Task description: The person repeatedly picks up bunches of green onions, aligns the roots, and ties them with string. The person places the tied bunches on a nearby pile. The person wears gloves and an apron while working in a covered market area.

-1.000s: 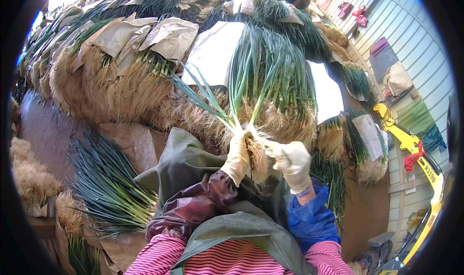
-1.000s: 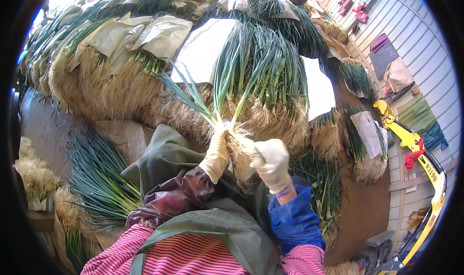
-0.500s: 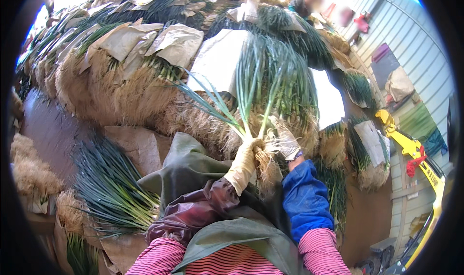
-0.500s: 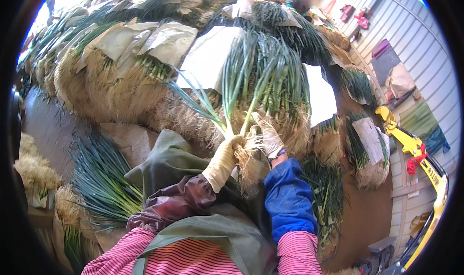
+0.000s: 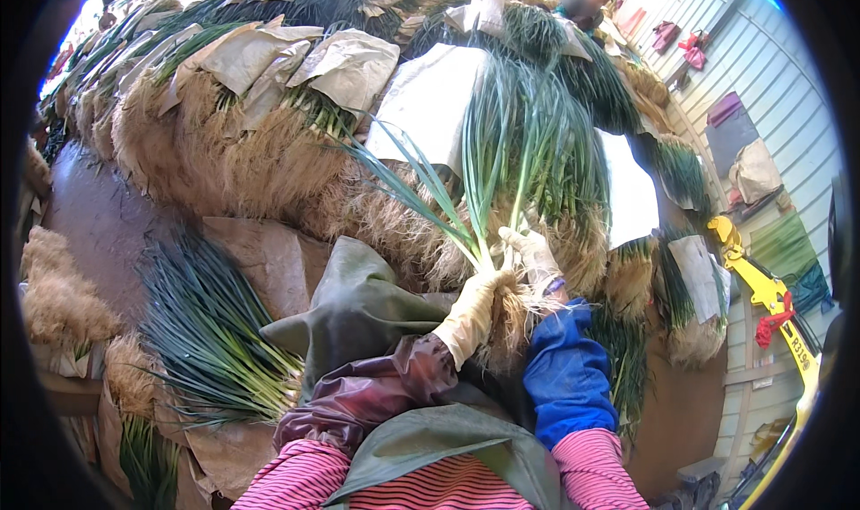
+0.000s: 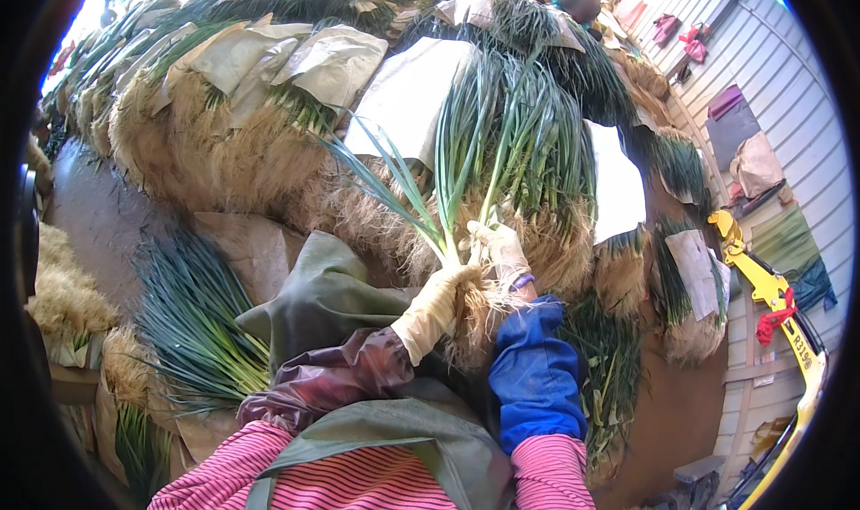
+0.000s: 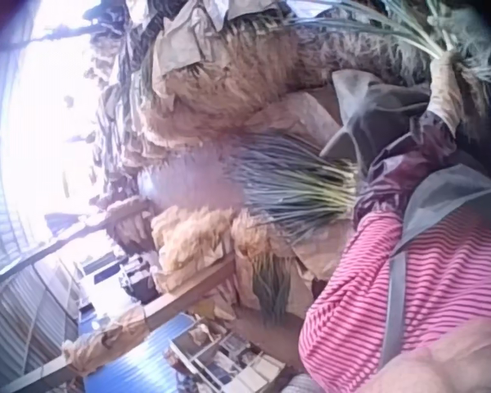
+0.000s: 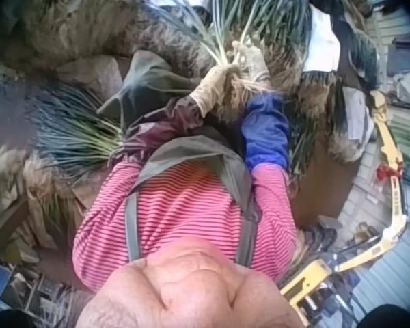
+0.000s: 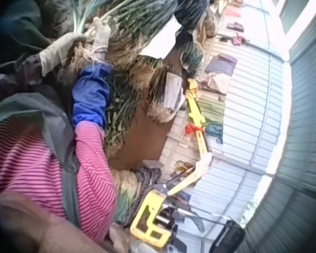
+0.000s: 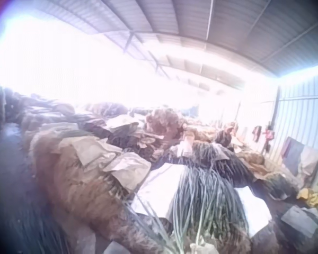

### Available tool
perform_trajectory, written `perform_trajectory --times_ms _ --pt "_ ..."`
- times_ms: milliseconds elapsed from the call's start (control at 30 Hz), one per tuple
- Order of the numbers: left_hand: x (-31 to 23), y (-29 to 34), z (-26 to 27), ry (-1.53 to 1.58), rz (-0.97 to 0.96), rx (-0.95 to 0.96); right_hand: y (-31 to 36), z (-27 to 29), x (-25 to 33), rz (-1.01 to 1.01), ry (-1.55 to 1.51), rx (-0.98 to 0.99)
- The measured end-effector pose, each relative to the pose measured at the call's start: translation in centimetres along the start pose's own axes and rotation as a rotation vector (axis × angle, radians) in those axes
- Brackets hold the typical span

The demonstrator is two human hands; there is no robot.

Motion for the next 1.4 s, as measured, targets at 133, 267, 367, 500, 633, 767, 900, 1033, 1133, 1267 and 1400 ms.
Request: perform_trajectory --times_ms 133,267,367,500,633,767,900,1033,1133,1267,1400 --pt "0.1 0.0 0.2 0.083 0.055 0.073 2.1 -0.4 -0.5 -0.348 -0.552 0.214" --pt "0.0 0.1 -0.1 0.139 0.12 0.149 1.3 -0.9 -2.3 -0.213 -0.701 0.129" --pt "0.1 0.2 -0.5 0.183 0.088 0.141 1.2 -1.1 -2.8 -0.084 -0.612 0.12" --pt "0.2 0.6 -1.1 0.244 0.06 0.189 2.4 -1.4 -2.1 0.114 -0.364 -0.082" --pt "-0.1 1.0 -2.0 0.165 -0.049 0.111 2.4 0.1 -3.2 0.263 -0.321 -0.105" --pt "-0.3 -0.8 0.1 0.019 -0.122 0.142 5.4 0.1 -1.1 0.296 -0.077 -0.264" --pt "-0.1 -0.1 -0.8 -0.058 -0.217 0.108 6.5 0.3 -0.5 0.435 0.267 -0.309" --pt "-0.1 -0.5 0.3 -0.161 -0.335 0.057 6.0 0.3 -1.2 0.362 0.187 -0.205" --pt "0.1 -0.6 0.5 -0.185 -0.33 0.022 5.9 0.6 -1.2 0.248 0.005 -0.081" --pt "0.3 -0.7 0.6 -0.131 -0.319 0.064 6.3 0.8 -0.3 0.199 -0.078 0.02" --pt "0.7 -0.1 0.5 -0.151 -0.35 0.295 7.6 -0.1 0.9 0.161 0.005 0.216"
Point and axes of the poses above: each hand's wrist, its own y-axis away from the middle knuckle, its own z-axis out of the back of the hand, x = y × z, the point moved 2 cm from there along -y, towards the middle knuckle, and after that the axes turned 11 degrees about y, right-handed, at the moved point
